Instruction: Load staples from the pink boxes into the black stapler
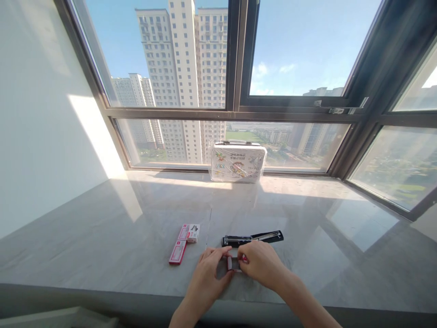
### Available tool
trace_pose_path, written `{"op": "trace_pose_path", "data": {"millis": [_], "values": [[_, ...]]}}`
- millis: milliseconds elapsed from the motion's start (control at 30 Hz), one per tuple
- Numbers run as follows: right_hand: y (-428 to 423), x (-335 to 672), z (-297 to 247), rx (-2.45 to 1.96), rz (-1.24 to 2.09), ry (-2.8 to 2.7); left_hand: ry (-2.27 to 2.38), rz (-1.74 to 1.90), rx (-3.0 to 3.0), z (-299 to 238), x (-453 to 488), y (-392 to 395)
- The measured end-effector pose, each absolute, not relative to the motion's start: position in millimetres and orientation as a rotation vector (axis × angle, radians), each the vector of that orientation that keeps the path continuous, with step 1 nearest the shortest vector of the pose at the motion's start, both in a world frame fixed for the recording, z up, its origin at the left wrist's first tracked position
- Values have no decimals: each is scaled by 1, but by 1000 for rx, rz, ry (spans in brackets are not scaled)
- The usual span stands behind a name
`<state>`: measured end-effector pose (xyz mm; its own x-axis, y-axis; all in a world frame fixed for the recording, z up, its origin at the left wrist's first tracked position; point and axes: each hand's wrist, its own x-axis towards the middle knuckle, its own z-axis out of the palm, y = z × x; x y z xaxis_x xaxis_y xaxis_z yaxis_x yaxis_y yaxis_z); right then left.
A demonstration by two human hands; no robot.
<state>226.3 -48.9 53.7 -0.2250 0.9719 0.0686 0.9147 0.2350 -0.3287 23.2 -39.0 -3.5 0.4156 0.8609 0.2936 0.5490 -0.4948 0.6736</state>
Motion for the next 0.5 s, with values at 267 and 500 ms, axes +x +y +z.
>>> {"op": "trace_pose_path", "data": {"millis": [267, 500], "values": [[-73, 280, 24, -1717, 506, -1937, 1161, 876, 2205, -1, 21, -39], [-80, 290, 12, -1701, 649, -1899, 1285, 835, 2124, 3, 35, -42]]}}
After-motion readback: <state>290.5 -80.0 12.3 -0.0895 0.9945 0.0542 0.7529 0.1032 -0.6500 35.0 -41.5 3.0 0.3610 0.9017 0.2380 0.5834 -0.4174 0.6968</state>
